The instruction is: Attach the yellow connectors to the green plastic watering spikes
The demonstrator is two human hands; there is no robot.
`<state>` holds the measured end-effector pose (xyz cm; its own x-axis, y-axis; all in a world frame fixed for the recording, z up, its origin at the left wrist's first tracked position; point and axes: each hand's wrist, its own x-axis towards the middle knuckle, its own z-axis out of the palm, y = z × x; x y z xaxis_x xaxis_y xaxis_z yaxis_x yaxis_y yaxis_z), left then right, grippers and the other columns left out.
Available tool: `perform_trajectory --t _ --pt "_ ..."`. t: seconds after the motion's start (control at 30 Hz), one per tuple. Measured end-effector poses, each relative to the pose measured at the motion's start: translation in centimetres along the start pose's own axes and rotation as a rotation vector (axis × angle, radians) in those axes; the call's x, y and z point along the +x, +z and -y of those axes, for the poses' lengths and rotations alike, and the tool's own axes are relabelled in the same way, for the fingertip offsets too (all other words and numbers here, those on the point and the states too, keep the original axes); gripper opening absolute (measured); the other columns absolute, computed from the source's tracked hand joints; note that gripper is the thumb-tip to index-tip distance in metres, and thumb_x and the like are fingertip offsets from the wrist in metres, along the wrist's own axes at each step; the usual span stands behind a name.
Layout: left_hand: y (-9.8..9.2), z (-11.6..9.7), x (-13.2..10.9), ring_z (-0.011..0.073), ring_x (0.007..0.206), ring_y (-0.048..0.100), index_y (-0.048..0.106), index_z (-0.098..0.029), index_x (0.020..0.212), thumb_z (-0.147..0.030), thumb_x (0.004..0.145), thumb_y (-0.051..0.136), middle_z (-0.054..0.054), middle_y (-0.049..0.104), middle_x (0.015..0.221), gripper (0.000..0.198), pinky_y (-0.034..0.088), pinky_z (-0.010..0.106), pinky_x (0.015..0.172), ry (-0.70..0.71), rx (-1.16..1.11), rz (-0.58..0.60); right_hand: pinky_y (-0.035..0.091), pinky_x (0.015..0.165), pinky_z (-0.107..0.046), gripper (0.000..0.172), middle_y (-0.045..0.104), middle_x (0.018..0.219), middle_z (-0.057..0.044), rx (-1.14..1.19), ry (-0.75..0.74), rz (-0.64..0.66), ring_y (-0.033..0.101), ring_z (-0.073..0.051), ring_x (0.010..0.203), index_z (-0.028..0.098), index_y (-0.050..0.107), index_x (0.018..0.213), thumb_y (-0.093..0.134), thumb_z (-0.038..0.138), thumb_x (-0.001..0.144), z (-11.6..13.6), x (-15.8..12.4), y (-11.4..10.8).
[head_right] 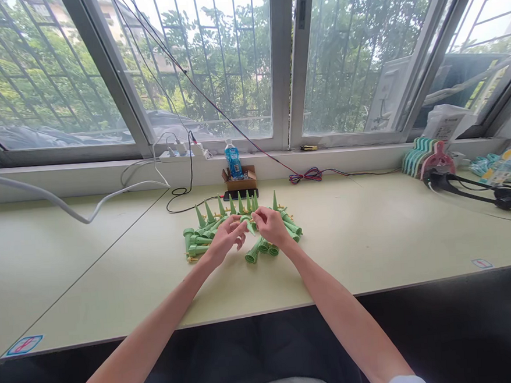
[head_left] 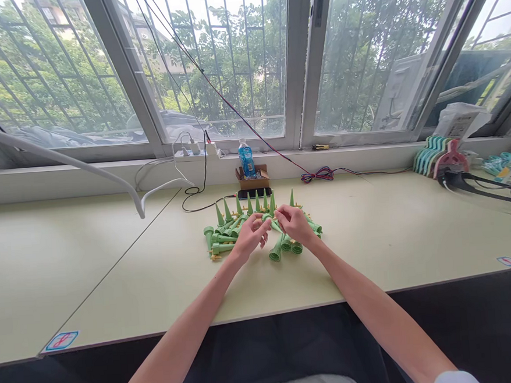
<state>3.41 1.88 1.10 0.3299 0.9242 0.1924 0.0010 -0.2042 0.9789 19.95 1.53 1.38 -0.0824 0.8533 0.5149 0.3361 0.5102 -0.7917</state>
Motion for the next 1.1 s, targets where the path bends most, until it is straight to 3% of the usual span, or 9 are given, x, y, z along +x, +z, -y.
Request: perform_trajectory --t 0.23,0.5,0.73,1.1 --pt "0.1 -0.13 -0.23 0.007 0.047 0.05 0.048 -0.021 0.1 -0.048 0.077 0.066 -0.005 0.047 0.07 0.04 0.04 0.02 0.037 0.077 0.07 -0.02 0.036 0.049 -0.025 0.028 0.046 0.05 0.004 -0.014 0.009 -0.009 0.043 -0.012 0.045 0.02 0.05 0.071 0.047 0.042 0.089 -0.36 0.11 0.04" --pt "0.07 0.31 -0.15 0.0068 0.053 0.053 0.048 -0.021 0.105 -0.044 0.077 0.066 -0.001 0.052 0.086 0.041 0.04 0.018 0.041 0.139 0.187 -0.051 0.037 0.049 -0.025 0.031 0.046 0.049 0.003 -0.043 0.019 -0.012 0.043 -0.012 0.045 0.02 0.051 0.07 0.047 0.044 0.088 -0.04 0.12 -0.01" --pt "0.33 0.23 -0.38 0.0089 0.06 0.054 0.053 -0.021 0.108 -0.037 0.081 0.061 0.007 0.059 0.103 0.033 0.043 0.021 0.048 0.337 0.42 -0.067 0.037 0.049 -0.025 0.031 0.046 0.049 0.003 -0.064 0.013 -0.011 0.043 -0.012 0.045 0.02 0.049 0.066 0.046 0.042 0.088 -0.26 0.18 0.05" --pt "0.42 0.36 -0.43 0.0092 0.059 0.053 0.054 -0.022 0.108 -0.031 0.084 0.056 0.007 0.057 0.107 0.026 0.042 0.022 0.05 0.407 0.5 -0.083 0.036 0.049 -0.025 0.03 0.046 0.046 0.004 -0.06 0.024 -0.008 0.042 -0.011 0.044 0.02 0.049 0.066 0.047 0.041 0.088 -0.18 0.12 0.05"
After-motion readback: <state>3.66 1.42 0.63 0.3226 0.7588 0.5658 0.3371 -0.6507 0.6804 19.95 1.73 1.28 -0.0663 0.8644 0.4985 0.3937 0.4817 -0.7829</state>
